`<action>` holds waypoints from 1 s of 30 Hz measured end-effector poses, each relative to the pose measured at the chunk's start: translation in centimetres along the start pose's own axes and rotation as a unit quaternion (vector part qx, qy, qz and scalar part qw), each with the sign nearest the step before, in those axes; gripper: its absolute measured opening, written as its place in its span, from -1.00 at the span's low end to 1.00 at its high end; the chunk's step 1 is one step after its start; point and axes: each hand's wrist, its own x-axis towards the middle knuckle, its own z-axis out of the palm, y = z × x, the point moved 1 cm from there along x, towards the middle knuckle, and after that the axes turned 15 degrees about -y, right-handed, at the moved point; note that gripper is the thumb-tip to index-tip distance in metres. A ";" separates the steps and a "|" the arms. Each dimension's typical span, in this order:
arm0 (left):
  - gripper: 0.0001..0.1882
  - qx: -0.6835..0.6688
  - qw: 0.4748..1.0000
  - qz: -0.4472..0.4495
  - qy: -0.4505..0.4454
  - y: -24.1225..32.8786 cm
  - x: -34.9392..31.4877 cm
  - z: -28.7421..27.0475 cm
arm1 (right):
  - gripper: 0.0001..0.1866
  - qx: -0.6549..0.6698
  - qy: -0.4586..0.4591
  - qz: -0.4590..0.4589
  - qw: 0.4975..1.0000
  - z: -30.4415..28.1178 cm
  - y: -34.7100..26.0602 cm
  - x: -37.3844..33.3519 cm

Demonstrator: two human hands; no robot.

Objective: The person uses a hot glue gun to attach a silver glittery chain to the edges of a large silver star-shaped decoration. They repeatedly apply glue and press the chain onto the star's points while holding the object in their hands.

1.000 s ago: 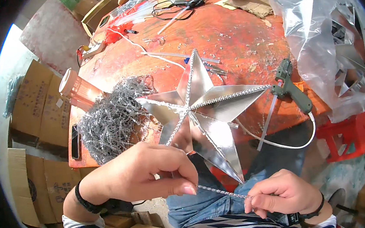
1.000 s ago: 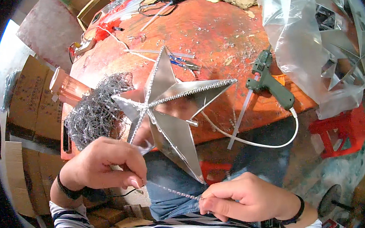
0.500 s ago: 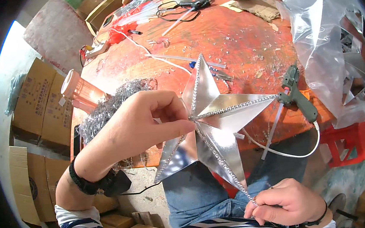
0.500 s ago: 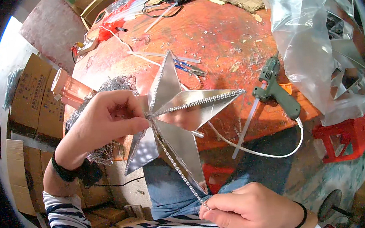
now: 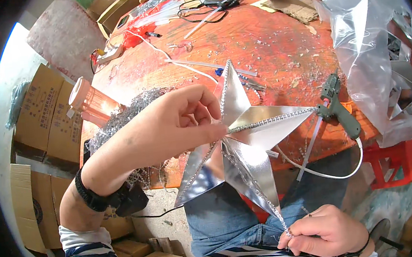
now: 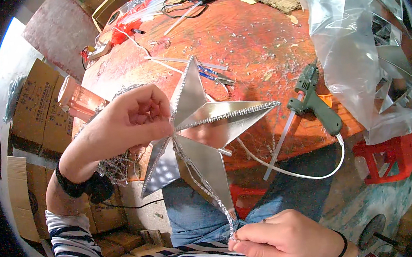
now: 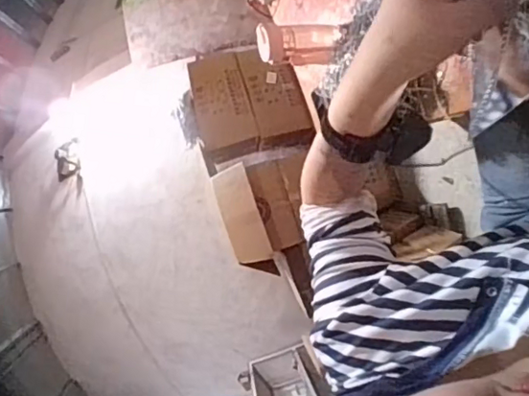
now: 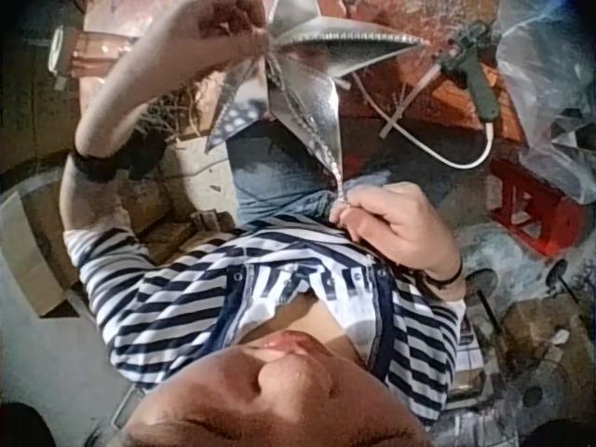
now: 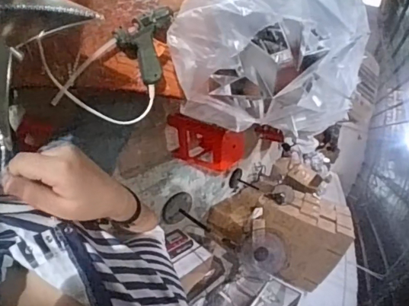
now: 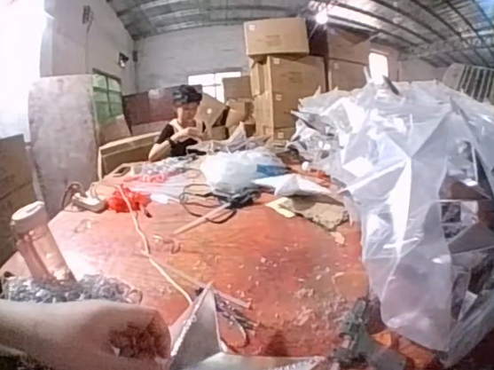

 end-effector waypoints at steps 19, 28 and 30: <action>-0.70 0.609 0.703 0.253 0.266 -3.9 -2.5 4.6 | -0.83 0.004 0.013 -0.008 1.000 0.2 0.0 -0.2; -0.66 0.602 0.705 0.260 0.269 -4.0 -2.4 5.2 | -0.82 0.010 0.018 0.009 1.000 0.3 0.1 -0.3; -0.67 0.599 0.709 0.267 0.260 -4.3 -2.3 5.1 | -0.82 0.002 0.013 0.008 1.000 0.3 0.0 -0.3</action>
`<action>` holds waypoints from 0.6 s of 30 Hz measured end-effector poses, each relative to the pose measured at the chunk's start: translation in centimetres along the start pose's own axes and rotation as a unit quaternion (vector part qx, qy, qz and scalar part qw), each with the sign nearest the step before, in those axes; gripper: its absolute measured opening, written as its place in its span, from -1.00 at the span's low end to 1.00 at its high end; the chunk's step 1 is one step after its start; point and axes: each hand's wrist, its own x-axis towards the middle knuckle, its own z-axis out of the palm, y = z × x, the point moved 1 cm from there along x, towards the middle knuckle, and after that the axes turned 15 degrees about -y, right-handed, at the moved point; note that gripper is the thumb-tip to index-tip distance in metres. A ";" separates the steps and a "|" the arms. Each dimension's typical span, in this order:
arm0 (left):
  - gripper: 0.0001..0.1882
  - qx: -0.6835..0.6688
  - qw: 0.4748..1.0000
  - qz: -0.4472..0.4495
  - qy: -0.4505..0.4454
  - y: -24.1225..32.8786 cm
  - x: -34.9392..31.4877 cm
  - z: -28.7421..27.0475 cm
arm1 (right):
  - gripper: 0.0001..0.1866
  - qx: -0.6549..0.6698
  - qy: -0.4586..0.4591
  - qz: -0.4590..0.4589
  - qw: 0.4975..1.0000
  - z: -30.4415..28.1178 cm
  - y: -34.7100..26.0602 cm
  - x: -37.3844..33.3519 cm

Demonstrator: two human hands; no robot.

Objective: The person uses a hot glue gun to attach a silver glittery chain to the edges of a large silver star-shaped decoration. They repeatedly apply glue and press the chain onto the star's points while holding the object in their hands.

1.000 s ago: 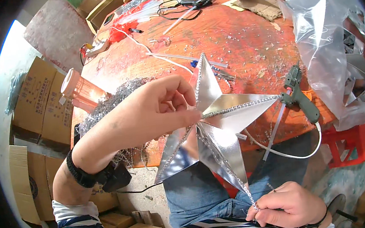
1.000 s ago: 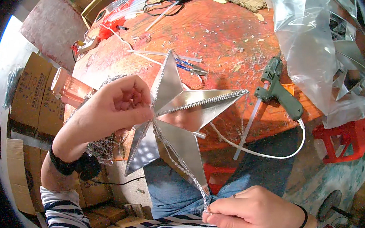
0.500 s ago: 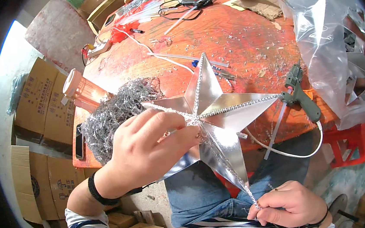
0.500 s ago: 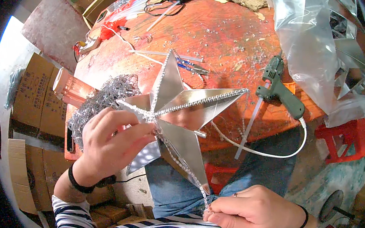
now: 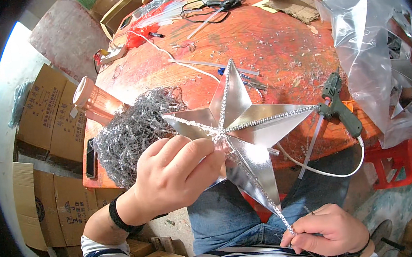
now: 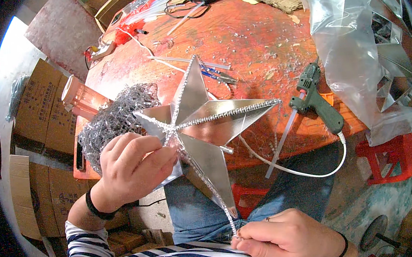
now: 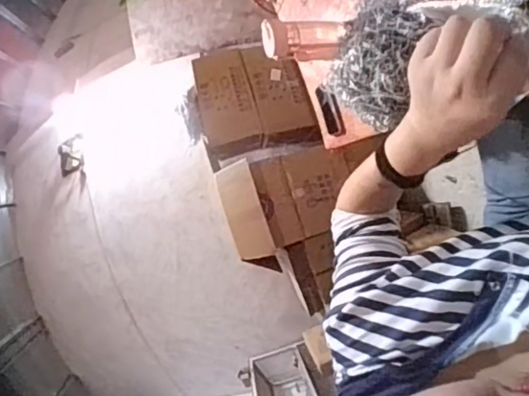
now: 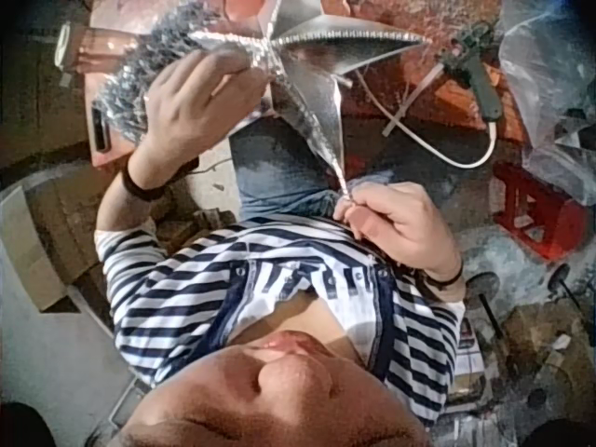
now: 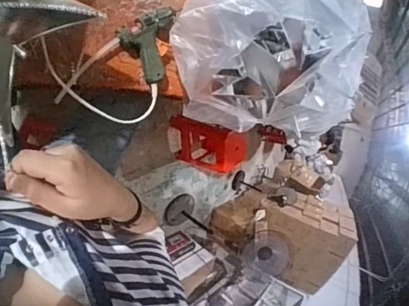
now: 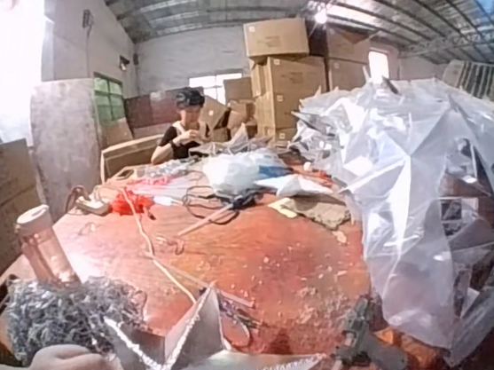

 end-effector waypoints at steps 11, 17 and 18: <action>-0.79 -0.186 0.980 -0.055 -0.048 -1.3 0.9 -1.9 | -0.82 0.001 0.002 -0.006 1.000 0.1 0.0 0.0; -0.85 -0.151 0.971 -0.027 -0.184 -3.6 3.4 -2.6 | -0.82 -0.015 0.003 -0.002 1.000 0.2 -0.4 0.2; -0.85 -0.164 0.967 -0.018 -0.193 -3.8 3.5 -2.6 | -0.82 -0.018 0.000 0.002 1.000 0.2 -0.5 0.2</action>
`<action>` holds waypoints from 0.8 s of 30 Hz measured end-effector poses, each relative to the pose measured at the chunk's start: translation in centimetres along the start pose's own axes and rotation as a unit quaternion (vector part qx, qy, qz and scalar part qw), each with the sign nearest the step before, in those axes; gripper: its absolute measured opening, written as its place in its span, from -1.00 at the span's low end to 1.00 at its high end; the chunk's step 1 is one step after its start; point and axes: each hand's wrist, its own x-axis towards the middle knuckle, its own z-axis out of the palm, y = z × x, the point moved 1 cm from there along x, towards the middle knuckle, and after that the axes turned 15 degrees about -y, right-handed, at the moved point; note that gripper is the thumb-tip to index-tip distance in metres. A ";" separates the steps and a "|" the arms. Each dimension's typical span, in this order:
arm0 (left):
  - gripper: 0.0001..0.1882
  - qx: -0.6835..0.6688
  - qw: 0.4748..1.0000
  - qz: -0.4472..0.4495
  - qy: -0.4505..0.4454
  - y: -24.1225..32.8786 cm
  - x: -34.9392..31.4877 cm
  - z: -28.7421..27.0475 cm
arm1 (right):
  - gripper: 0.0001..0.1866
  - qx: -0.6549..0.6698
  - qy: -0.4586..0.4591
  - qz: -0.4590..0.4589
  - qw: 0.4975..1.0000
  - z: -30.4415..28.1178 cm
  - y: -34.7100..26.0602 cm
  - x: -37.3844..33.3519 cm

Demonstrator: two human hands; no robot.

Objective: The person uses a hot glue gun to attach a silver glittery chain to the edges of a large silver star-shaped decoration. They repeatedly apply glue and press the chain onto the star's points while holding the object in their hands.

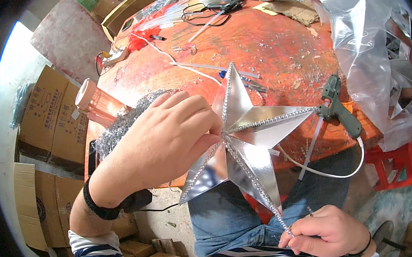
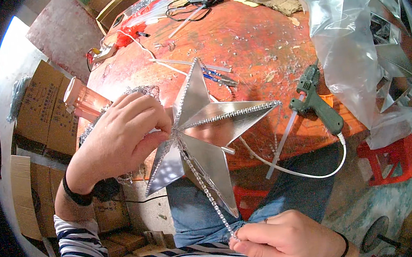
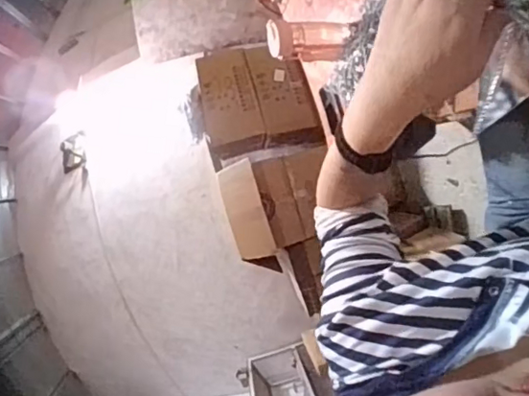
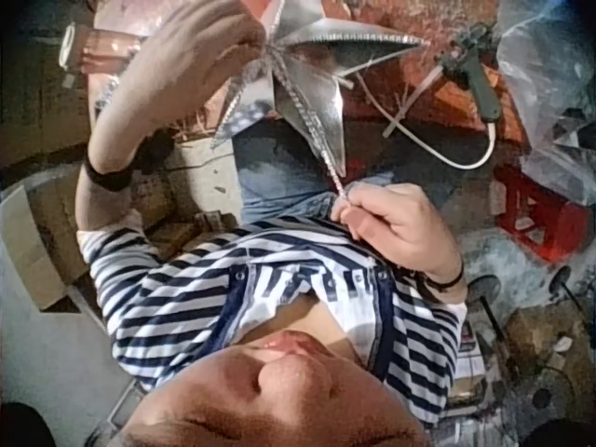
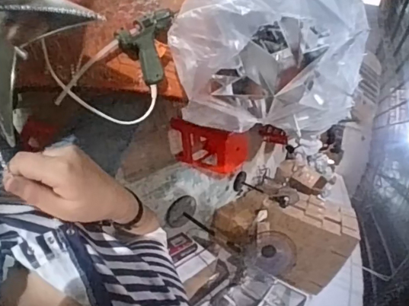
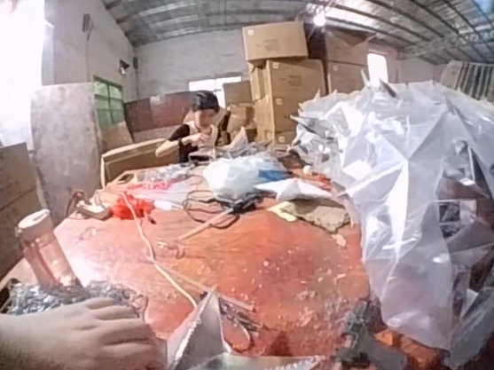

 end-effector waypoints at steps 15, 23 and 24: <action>-0.85 -0.057 0.996 0.022 -0.068 -1.0 2.3 -1.6 | -0.82 -0.005 0.003 0.002 1.000 0.0 0.4 0.0; -0.79 -0.382 0.913 -0.061 -0.132 -3.9 2.8 -0.7 | -0.83 0.002 -0.013 0.027 1.000 0.2 0.6 0.1; -0.76 -0.440 0.888 -0.048 -0.124 -4.7 2.5 -0.2 | -0.83 0.002 -0.013 0.026 1.000 0.3 0.7 0.1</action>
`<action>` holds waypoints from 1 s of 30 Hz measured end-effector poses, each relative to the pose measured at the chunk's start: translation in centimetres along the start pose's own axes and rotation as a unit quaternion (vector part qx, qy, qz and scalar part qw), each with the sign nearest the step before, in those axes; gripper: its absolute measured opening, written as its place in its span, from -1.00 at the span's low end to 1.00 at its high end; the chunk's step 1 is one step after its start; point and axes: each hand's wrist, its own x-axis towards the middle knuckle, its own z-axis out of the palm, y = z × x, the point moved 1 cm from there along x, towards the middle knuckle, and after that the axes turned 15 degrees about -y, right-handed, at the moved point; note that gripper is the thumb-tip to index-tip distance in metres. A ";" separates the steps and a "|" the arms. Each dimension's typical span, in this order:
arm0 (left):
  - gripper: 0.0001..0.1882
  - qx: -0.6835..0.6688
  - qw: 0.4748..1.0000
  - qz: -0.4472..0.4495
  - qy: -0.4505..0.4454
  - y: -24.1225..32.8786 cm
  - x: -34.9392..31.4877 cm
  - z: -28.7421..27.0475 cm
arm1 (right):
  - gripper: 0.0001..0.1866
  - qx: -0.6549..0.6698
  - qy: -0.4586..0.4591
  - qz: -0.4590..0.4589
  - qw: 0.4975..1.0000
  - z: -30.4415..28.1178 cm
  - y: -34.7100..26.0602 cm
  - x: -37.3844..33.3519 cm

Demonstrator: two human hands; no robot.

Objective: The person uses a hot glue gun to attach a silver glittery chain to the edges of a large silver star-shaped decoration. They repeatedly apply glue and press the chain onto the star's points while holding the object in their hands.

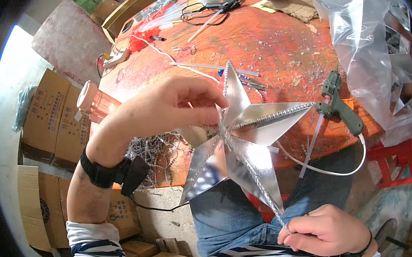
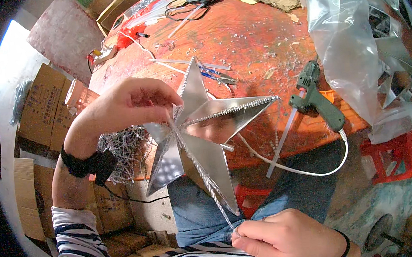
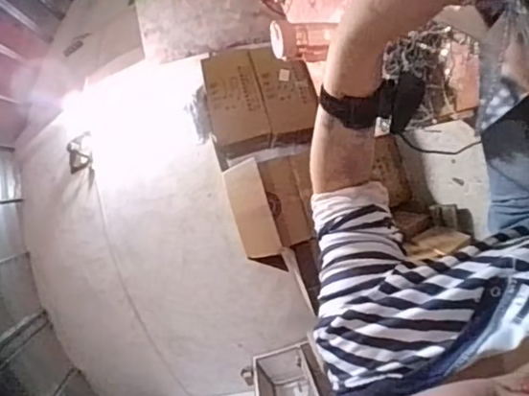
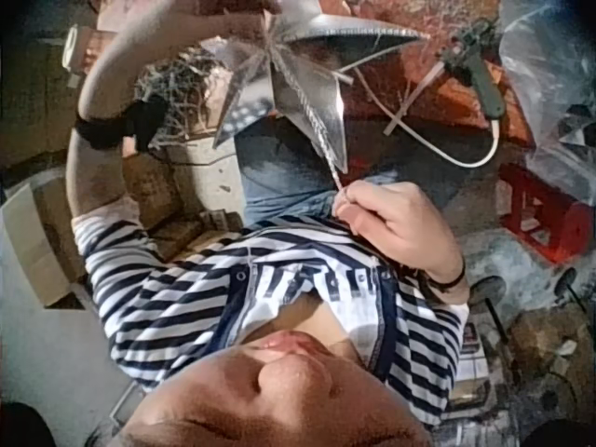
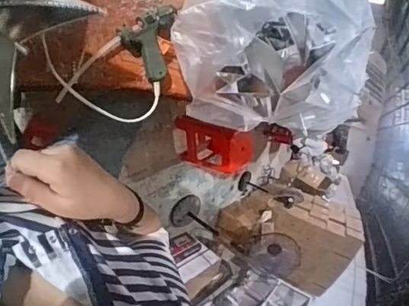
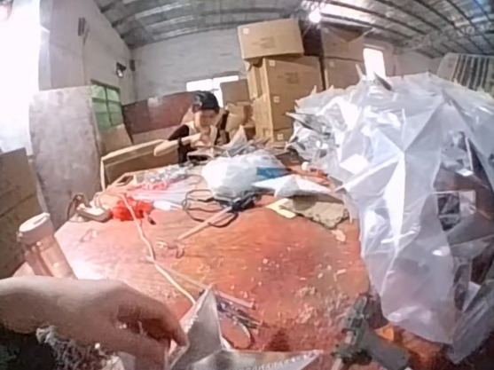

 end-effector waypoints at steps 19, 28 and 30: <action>-0.63 0.005 0.998 0.004 0.058 0.1 -0.8 1.4 | -0.83 -0.072 -0.033 -0.023 0.997 0.9 2.1 -0.9; -0.63 0.044 0.998 -0.007 0.040 0.5 -0.5 1.5 | -0.84 -0.115 -0.060 -0.035 0.991 0.9 2.2 -0.9; -0.63 0.064 0.997 -0.021 0.039 0.7 -0.3 1.5 | -0.84 -0.109 -0.058 -0.032 0.992 1.0 2.5 -0.9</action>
